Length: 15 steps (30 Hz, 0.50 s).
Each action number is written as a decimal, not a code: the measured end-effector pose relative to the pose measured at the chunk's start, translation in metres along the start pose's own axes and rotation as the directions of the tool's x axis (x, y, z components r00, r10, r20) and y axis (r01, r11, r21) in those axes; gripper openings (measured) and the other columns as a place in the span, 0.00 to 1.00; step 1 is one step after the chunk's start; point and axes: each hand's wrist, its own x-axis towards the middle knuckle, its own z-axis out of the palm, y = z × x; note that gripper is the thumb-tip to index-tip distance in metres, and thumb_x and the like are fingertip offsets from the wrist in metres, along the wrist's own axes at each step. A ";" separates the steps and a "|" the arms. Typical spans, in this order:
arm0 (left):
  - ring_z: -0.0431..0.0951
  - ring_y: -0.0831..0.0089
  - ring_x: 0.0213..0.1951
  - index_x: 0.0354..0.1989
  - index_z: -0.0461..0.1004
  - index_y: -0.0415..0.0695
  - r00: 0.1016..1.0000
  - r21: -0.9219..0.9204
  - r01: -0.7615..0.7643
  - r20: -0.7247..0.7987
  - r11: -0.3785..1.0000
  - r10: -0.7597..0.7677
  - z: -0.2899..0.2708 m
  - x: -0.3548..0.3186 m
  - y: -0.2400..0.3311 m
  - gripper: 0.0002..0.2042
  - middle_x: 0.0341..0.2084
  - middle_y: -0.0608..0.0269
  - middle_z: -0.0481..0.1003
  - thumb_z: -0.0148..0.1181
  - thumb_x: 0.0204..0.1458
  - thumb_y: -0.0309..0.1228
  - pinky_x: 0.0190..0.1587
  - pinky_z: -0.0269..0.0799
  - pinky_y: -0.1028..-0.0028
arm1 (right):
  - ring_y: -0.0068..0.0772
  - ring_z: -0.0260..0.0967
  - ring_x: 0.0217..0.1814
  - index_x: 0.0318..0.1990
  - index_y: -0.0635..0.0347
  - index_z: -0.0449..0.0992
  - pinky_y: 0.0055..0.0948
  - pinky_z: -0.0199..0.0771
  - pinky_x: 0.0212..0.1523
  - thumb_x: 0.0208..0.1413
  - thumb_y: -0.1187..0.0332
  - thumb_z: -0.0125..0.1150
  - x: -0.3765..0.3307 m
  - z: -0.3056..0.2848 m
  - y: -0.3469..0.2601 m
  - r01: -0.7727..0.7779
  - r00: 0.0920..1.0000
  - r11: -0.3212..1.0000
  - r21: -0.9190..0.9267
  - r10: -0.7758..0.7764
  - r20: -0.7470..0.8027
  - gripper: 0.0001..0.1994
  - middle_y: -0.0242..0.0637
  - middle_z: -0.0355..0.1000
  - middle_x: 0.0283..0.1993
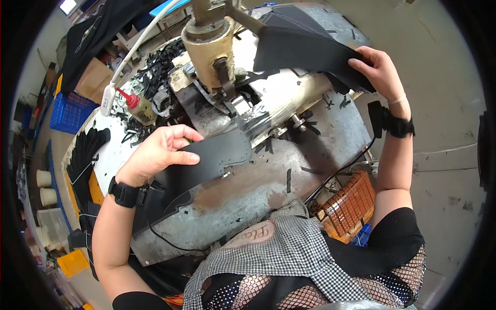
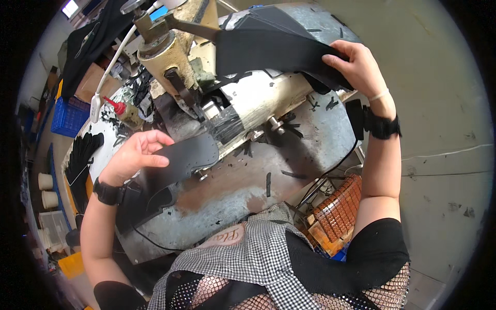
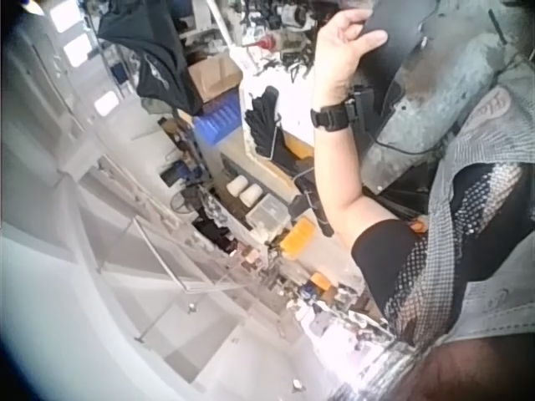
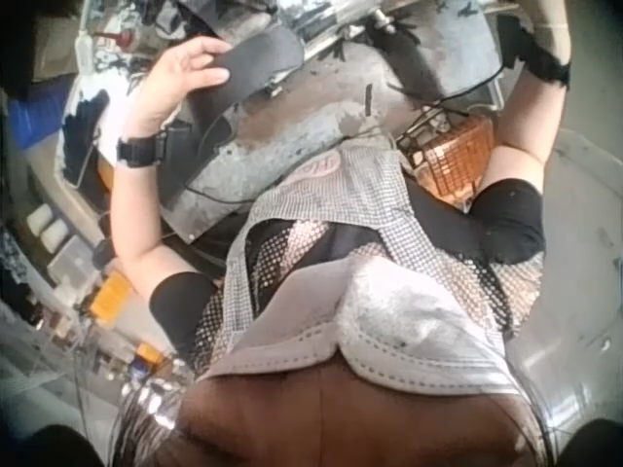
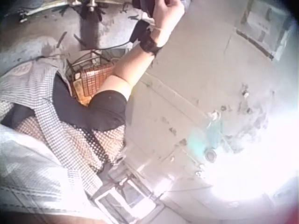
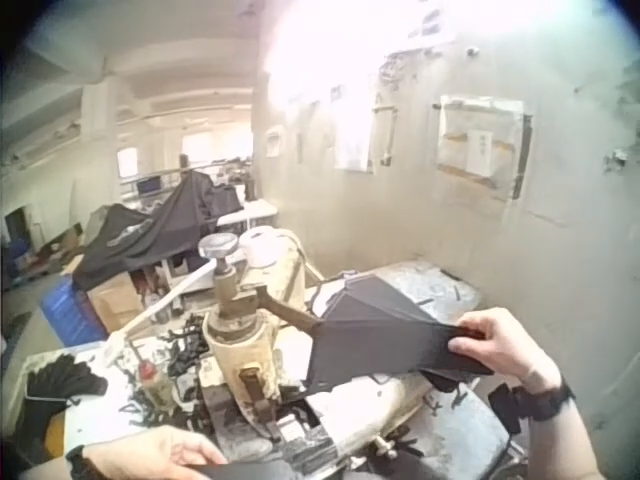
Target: Using an industrial machine to skive or fold the edges of black leather shoe upper components.
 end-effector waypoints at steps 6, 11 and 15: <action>0.79 0.80 0.37 0.50 0.72 0.36 1.000 -0.002 0.024 0.000 1.000 -0.024 0.004 -0.001 -0.001 0.19 0.35 0.61 0.81 0.67 0.49 0.23 0.45 0.72 0.80 | 0.47 0.63 0.59 0.62 0.48 0.66 0.42 0.64 0.60 0.37 0.53 0.76 0.004 0.037 0.005 0.192 0.966 0.805 -0.561 -0.256 -0.037 0.41 0.47 0.67 0.55; 0.79 0.79 0.37 0.50 0.72 0.36 1.000 -0.018 0.015 0.013 1.000 -0.015 0.004 -0.004 -0.003 0.19 0.36 0.61 0.80 0.67 0.49 0.23 0.46 0.73 0.79 | 0.48 0.62 0.59 0.63 0.47 0.64 0.42 0.63 0.59 0.37 0.51 0.72 0.008 0.065 0.010 0.219 0.944 0.698 -0.682 -0.329 -0.034 0.41 0.45 0.66 0.54; 0.79 0.80 0.37 0.49 0.72 0.36 1.000 -0.018 0.009 -0.001 1.000 -0.009 0.003 -0.007 -0.004 0.19 0.36 0.61 0.81 0.67 0.49 0.22 0.46 0.73 0.79 | 0.45 0.66 0.56 0.60 0.51 0.66 0.39 0.69 0.53 0.40 0.55 0.71 0.012 0.067 0.011 0.191 0.946 0.751 -0.632 -0.312 -0.085 0.36 0.43 0.68 0.50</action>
